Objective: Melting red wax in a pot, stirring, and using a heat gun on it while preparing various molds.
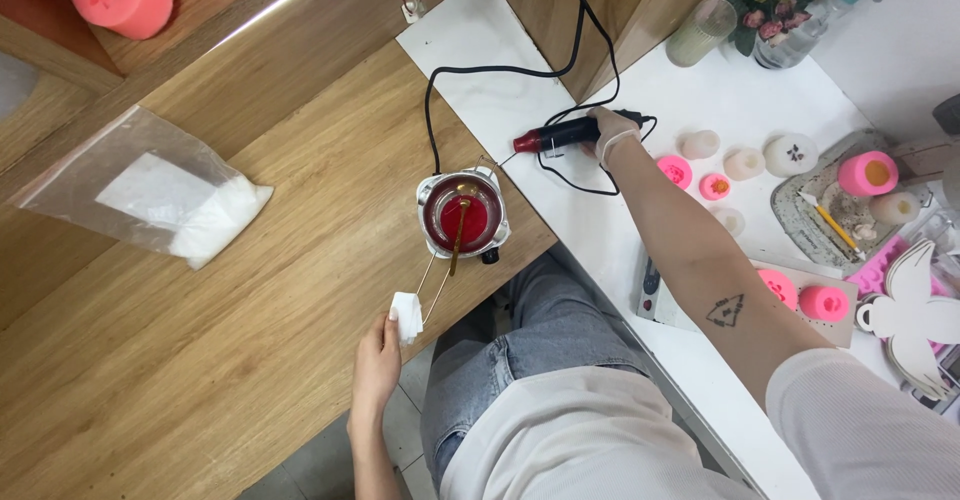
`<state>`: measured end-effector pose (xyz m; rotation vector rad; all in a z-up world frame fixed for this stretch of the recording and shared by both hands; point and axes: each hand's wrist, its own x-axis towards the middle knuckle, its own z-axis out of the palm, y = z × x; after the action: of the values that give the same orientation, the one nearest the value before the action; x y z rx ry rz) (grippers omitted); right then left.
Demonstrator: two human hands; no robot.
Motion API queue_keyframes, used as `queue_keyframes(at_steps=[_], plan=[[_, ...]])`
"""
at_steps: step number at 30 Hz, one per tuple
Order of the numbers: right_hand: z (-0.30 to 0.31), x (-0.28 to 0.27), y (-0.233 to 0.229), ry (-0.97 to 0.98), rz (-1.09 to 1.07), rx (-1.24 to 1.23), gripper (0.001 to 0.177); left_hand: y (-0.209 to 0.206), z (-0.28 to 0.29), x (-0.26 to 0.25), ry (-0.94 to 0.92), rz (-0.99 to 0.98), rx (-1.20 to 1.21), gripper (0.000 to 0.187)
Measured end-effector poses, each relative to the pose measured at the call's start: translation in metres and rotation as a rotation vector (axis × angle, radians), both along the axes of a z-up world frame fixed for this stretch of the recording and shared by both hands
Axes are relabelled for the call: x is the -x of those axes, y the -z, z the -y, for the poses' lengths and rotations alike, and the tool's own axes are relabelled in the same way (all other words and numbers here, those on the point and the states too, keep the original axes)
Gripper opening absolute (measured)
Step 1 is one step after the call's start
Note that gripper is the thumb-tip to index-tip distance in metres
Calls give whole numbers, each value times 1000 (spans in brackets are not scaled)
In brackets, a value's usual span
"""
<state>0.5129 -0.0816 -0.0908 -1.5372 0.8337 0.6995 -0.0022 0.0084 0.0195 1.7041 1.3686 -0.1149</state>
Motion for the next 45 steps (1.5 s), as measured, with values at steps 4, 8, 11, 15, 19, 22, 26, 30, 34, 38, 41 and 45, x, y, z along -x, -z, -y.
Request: queue_keyframes(at_steps=[4,8,11,15,19,22,26,30,34,38,41,45], plan=[[17,-13,7,-38,56,-186,34,7,1,-2,16,2,6,47],[34,-16,21,-44,104,-284,34,10,0,-3,34,-1,-17,46],[37,-19,27,-86,159,-331,36,10,0,-2,37,-15,-17,47],[32,-8,4,-109,213,-180,38,10,2,0,33,-15,-16,48],[30,-6,3,-68,171,-118,41,5,3,-2,27,-5,-13,48],[33,-6,6,-35,220,-172,40,0,3,-4,37,-25,-12,48],[37,19,-11,-12,467,48,36,6,1,-4,8,9,-20,47],[49,86,-35,-69,913,-24,27,35,-5,3,8,140,-96,48],[64,179,-54,-283,940,-212,21,21,-9,-6,-53,229,-122,48],[76,235,-66,-474,914,-210,20,14,-13,-12,-119,273,-106,48],[70,249,-97,-636,956,-194,20,18,-15,-14,-87,279,-92,47],[56,247,-136,-1003,1233,-98,21,28,-8,-24,4,305,-113,43]])
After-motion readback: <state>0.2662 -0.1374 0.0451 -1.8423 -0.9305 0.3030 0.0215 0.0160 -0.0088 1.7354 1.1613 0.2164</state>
